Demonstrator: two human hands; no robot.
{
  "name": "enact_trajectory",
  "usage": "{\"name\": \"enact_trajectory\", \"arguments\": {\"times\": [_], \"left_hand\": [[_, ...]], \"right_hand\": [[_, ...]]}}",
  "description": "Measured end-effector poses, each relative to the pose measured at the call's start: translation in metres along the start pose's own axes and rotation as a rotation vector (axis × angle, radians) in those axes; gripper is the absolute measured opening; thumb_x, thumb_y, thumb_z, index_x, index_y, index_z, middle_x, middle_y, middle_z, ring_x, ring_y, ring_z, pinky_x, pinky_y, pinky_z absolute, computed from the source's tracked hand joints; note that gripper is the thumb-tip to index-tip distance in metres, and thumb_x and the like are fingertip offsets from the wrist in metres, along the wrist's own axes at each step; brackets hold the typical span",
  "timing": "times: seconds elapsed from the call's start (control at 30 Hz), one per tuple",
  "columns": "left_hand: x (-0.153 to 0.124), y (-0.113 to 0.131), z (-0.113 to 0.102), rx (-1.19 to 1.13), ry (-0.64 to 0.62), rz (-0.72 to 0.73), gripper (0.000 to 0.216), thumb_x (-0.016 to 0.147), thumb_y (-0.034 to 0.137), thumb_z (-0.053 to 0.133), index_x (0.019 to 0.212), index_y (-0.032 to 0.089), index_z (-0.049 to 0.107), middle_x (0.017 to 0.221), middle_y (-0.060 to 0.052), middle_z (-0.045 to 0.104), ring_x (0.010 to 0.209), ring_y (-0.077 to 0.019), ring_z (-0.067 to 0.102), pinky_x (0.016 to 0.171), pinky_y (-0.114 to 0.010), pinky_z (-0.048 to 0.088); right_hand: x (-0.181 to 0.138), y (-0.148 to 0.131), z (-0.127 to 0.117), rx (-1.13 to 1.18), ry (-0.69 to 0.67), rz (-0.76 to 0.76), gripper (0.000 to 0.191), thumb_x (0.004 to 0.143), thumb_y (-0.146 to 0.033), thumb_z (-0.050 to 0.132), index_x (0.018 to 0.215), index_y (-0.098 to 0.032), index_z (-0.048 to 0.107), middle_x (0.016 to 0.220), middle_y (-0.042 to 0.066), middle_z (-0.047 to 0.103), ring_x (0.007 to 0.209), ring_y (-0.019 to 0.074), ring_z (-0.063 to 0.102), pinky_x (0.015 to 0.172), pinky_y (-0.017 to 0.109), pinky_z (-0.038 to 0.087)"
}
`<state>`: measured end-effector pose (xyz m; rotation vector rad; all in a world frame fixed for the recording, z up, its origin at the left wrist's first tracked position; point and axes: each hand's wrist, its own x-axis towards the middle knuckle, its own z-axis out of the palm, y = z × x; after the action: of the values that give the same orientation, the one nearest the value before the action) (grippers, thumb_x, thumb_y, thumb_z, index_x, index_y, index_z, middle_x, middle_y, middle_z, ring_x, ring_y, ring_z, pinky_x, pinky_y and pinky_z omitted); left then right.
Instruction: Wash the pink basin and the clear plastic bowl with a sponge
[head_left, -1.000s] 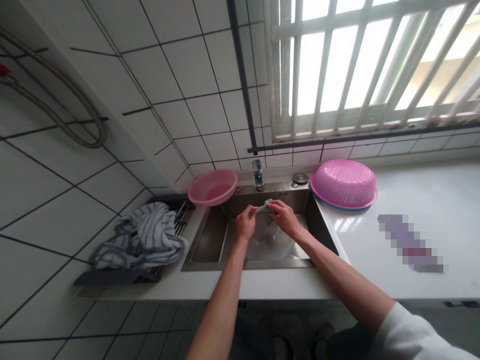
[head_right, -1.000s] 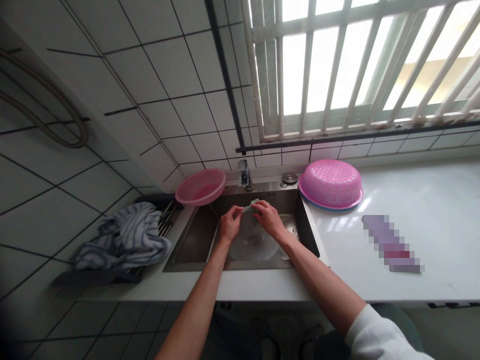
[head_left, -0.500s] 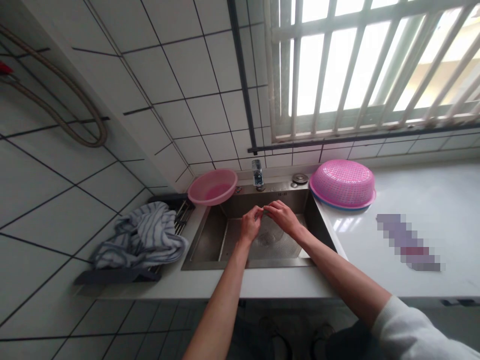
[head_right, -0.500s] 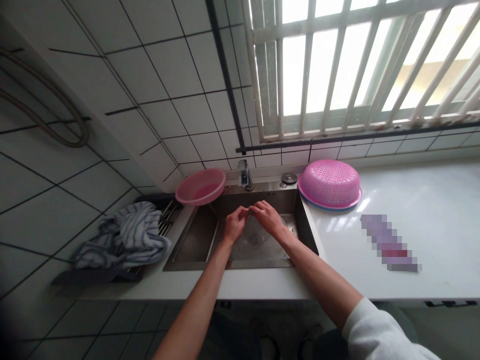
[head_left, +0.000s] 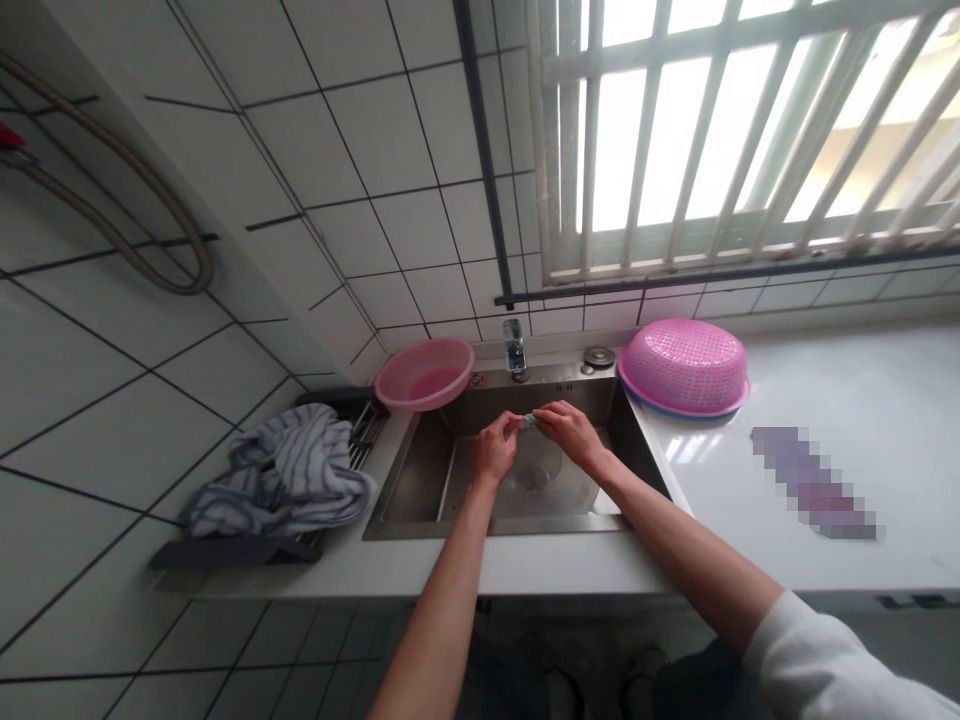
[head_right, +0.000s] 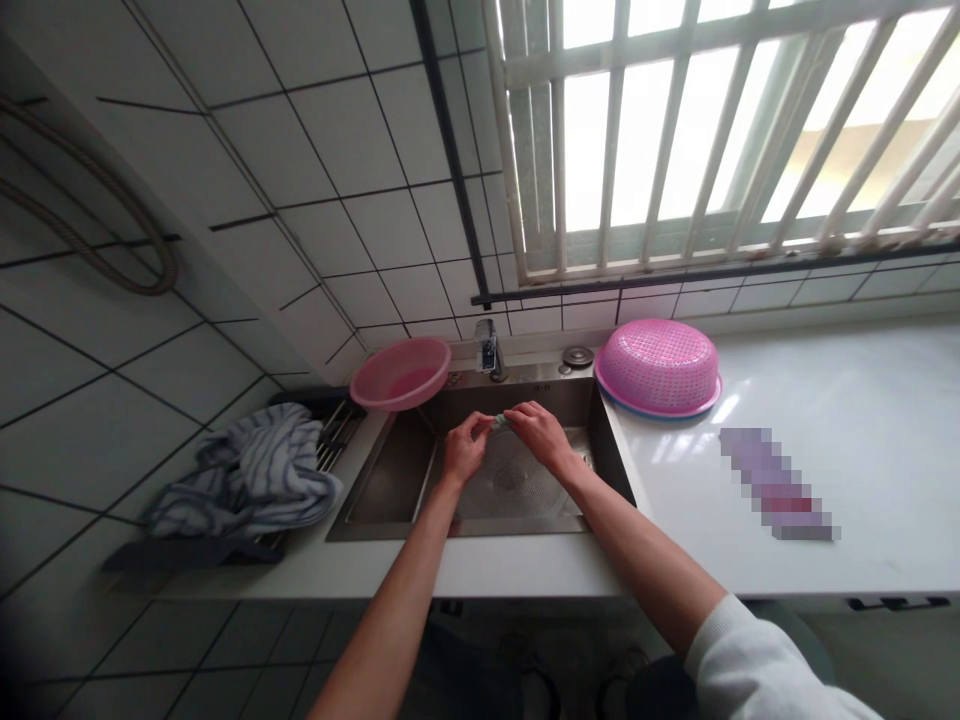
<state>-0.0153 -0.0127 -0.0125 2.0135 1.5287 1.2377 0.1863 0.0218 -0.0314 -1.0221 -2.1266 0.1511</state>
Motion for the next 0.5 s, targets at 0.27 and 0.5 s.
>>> {"name": "enact_trajectory", "arguments": {"times": [0.27, 0.5], "left_hand": [[0.004, -0.012, -0.011, 0.013, 0.164, -0.093, 0.008, 0.094, 0.024, 0.068, 0.1, 0.027, 0.071, 0.102, -0.002, 0.081, 0.095, -0.0196, 0.077, 0.085, -0.028, 0.055], [0.0, 0.004, 0.002, -0.001, -0.037, -0.001, 0.013, 0.096, 0.022, 0.062, 0.098, 0.028, 0.073, 0.099, 0.0, 0.081, 0.093, -0.0187, 0.077, 0.084, -0.027, 0.055]], "right_hand": [[-0.007, 0.023, -0.013, 0.034, 0.066, 0.181, 0.029, 0.096, -0.017, 0.071, 0.123, -0.025, 0.078, 0.117, 0.007, 0.079, 0.105, 0.0242, 0.075, 0.098, 0.036, 0.059], [0.003, -0.001, 0.002, 0.048, 0.018, -0.028, 0.027, 0.096, -0.014, 0.071, 0.118, -0.026, 0.08, 0.115, 0.006, 0.08, 0.104, 0.021, 0.075, 0.095, 0.031, 0.061]]}}
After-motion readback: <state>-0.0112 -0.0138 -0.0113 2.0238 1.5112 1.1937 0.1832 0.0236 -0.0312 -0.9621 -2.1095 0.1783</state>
